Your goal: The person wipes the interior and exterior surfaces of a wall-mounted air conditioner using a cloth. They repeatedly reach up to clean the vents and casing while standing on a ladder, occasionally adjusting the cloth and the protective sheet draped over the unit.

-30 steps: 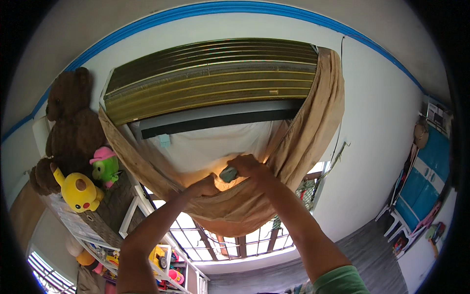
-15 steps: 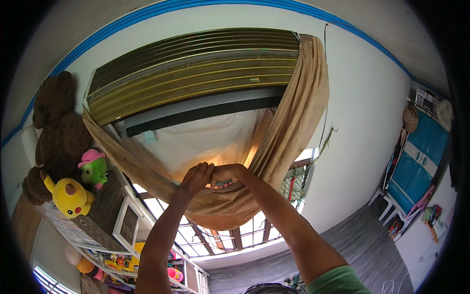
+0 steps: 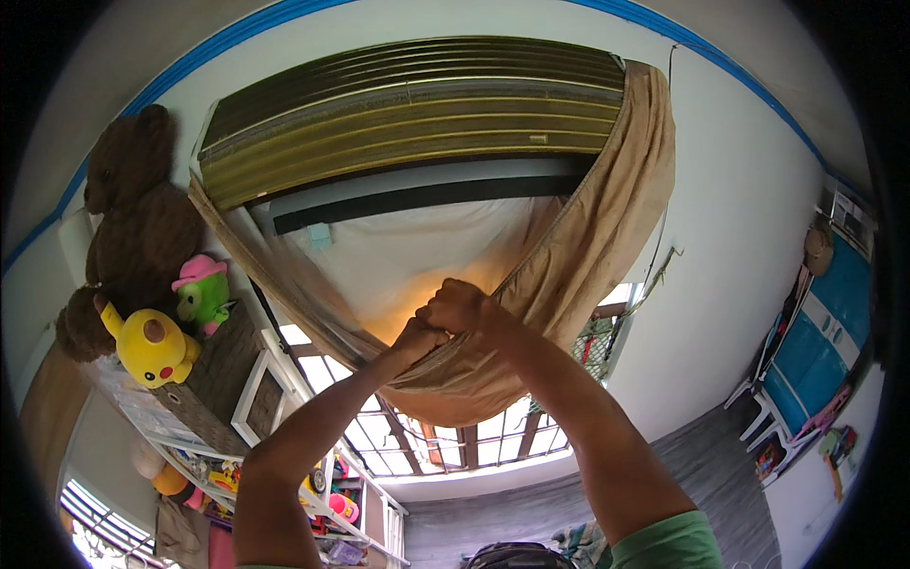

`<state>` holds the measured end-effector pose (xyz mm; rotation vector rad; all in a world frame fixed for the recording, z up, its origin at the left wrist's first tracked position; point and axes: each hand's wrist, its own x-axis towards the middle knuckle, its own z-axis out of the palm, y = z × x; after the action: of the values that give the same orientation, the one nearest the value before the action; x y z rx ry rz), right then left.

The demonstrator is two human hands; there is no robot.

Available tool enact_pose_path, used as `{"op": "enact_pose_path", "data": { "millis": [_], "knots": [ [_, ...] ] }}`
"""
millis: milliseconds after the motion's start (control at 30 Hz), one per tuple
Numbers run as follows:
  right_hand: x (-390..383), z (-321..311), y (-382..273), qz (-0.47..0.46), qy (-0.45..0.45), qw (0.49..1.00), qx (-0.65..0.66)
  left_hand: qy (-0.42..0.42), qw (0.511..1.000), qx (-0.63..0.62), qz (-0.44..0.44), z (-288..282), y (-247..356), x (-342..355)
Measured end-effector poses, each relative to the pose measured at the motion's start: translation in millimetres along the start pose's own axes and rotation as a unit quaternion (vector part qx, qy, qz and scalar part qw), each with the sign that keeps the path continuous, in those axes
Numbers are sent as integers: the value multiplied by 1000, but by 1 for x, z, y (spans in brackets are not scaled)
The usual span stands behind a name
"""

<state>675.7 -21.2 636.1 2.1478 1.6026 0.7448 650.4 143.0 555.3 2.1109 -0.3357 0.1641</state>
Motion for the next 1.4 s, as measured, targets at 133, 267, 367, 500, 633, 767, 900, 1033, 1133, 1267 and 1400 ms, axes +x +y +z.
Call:
{"op": "enact_pose_path", "data": {
  "millis": [133, 267, 367, 500, 633, 767, 900, 1033, 1133, 1267, 1400],
  "knots": [
    [7, -1, 0, -35, 4, 999, -6, -153, 973, -127, -113, -25, 16, -12],
    [0, -2, -2, 73, -46, 993, 86, -33, 991, 112, -70, -30, 40, -32],
    [-7, -4, 5, 225, -103, 928, 277, 81, 943, 324, -2, -22, 52, -50],
    [-8, -3, 6, 252, -225, 772, 539, 157, 801, 520, 250, -14, 51, -51],
    [-6, 12, -10, 251, -134, 773, 566, 156, 720, 626, 256, -11, 40, -24],
    [-7, 28, -5, 272, -144, 789, 531, 42, 844, 520, 124, -12, 34, -1],
    [-9, 27, 3, 213, -120, 880, 407, 64, 903, 390, 165, -13, 32, 2],
    [-14, 9, -1, 261, -97, 894, 350, 2, 946, 319, 60, -16, 27, 11],
    [-15, -2, -8, 246, -94, 911, 316, -69, 961, 267, -16, -19, 19, 20],
    [-16, -6, -20, 189, -58, 959, 203, -132, 934, 332, -18, -23, 14, 19],
    [-13, -14, -24, 155, -35, 981, 111, -161, 955, 233, -85, -35, 26, 8]
  ]
}}
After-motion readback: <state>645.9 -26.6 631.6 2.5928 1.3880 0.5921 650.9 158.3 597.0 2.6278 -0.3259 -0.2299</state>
